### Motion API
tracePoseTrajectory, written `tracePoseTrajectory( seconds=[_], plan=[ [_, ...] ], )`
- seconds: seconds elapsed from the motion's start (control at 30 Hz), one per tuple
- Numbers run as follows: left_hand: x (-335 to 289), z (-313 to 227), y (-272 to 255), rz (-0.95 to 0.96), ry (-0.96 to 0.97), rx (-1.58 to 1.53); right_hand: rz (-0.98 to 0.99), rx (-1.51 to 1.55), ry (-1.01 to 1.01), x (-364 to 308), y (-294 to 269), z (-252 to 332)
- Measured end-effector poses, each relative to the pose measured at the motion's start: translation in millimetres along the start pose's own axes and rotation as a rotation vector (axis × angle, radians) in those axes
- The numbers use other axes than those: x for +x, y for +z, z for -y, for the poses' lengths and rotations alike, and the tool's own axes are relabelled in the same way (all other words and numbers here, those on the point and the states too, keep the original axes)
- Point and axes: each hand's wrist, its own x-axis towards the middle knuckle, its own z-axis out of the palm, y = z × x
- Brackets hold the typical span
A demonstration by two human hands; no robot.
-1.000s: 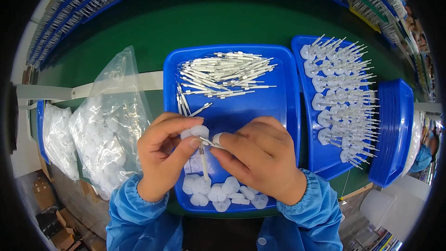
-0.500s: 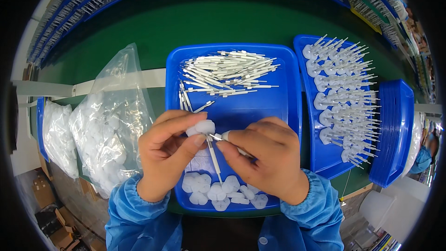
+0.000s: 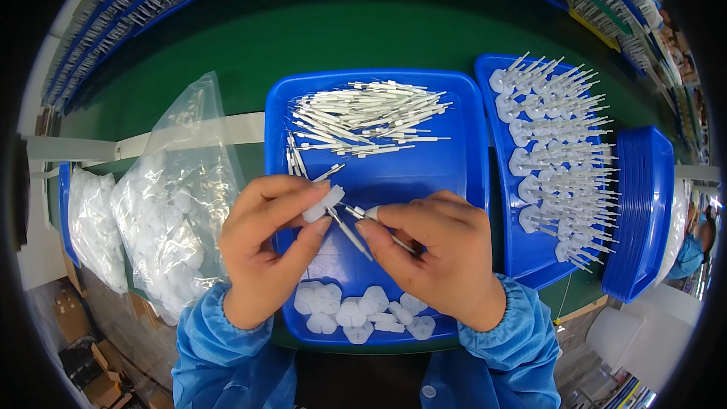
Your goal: The person assembles medical supplies by inserting white plastic needles into white plastic caps. They pick up a cap and a needle from blue trays, fit the needle into the cap, and place the assembled unit into a separate blue tray. The process is repeated continuously throughout the video.
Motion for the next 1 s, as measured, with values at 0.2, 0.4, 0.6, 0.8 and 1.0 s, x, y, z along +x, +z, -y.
tracePoseTrajectory(
  seconds=[0.2, 0.4, 0.6, 0.8, 1.0],
  plan=[
    [1.2, 1.3, 6.5, -0.039, -0.001, 0.023, 0.072, 0.045, 0.039, 2.6, 4.4, 3.5],
    [1.7, 4.5, 5.5, 0.010, 0.000, 0.042, 0.175, 0.371, 0.471, -0.2, 2.7, 10.5],
    [1.3, -0.5, 4.0, 0.002, 0.211, 0.342, 0.006, -0.253, -0.189, 3.6, 5.8, -3.1],
    [-0.5, -2.3, 5.8, 0.003, 0.187, 0.365, -0.012, -0.303, -0.231, 1.1, 8.1, -0.8],
    [-4.7, -7.4, 5.5, 0.069, 0.077, 0.286, -0.004, -0.155, -0.181, 4.4, 7.1, -6.7]
  ],
)
